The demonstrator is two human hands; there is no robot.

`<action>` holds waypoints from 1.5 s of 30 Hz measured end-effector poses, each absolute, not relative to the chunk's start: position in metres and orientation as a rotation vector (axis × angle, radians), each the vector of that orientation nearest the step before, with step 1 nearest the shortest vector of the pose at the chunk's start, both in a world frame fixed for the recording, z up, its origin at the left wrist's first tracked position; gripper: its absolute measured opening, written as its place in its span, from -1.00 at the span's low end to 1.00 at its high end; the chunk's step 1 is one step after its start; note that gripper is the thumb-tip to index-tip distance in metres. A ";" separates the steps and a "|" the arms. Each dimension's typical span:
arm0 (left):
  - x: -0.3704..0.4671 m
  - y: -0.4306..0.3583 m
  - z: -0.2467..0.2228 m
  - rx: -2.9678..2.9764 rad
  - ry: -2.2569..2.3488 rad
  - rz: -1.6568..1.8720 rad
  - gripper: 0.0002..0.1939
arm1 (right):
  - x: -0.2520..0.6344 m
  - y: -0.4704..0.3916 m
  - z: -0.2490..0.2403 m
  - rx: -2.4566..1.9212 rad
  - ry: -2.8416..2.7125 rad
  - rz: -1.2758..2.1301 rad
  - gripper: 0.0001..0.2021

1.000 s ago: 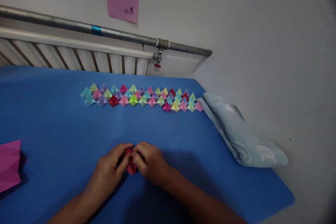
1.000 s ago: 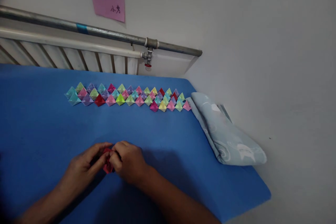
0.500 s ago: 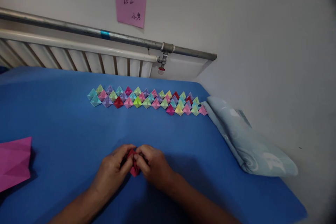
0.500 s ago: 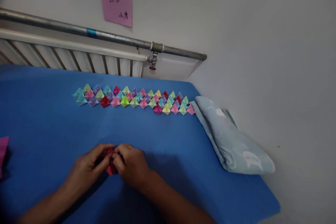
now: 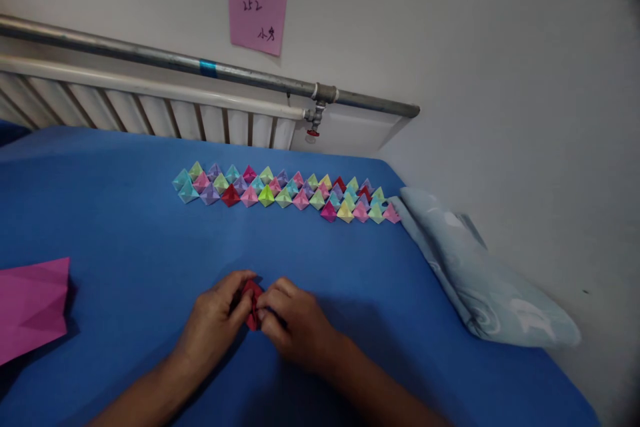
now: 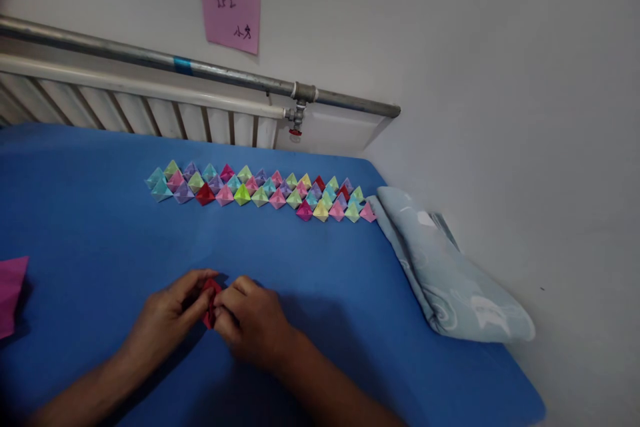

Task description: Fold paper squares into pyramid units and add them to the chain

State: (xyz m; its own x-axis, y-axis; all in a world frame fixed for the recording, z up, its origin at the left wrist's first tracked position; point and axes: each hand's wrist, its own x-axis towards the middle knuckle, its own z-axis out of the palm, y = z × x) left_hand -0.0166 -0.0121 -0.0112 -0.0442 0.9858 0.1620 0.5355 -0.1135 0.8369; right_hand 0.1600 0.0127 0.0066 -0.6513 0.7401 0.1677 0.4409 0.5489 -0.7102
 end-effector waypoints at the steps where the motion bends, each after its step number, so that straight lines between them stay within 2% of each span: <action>1: -0.017 -0.012 -0.011 1.678 1.617 1.067 -0.74 | 0.160 0.013 0.006 -0.945 -2.336 0.884 -0.89; 13: -0.020 -0.008 0.000 1.553 1.570 0.941 -0.71 | 0.164 0.019 0.004 -0.829 -2.281 1.077 -0.82; 22: -0.024 -0.005 0.001 1.527 1.525 0.937 -0.72 | 0.168 0.022 0.004 -0.763 -2.410 1.059 -0.83; 32: -0.021 -0.006 0.010 1.236 1.420 0.960 -0.59 | 0.164 0.022 0.004 -0.888 -2.183 1.114 -0.82; 40: -0.023 -0.008 0.015 1.261 1.431 1.017 -0.74 | 0.161 0.027 0.007 -1.130 -1.681 1.560 -0.96; 45: -0.024 -0.013 0.013 1.641 1.451 1.059 -0.77 | 0.161 0.032 0.008 -1.106 -1.501 1.738 -0.94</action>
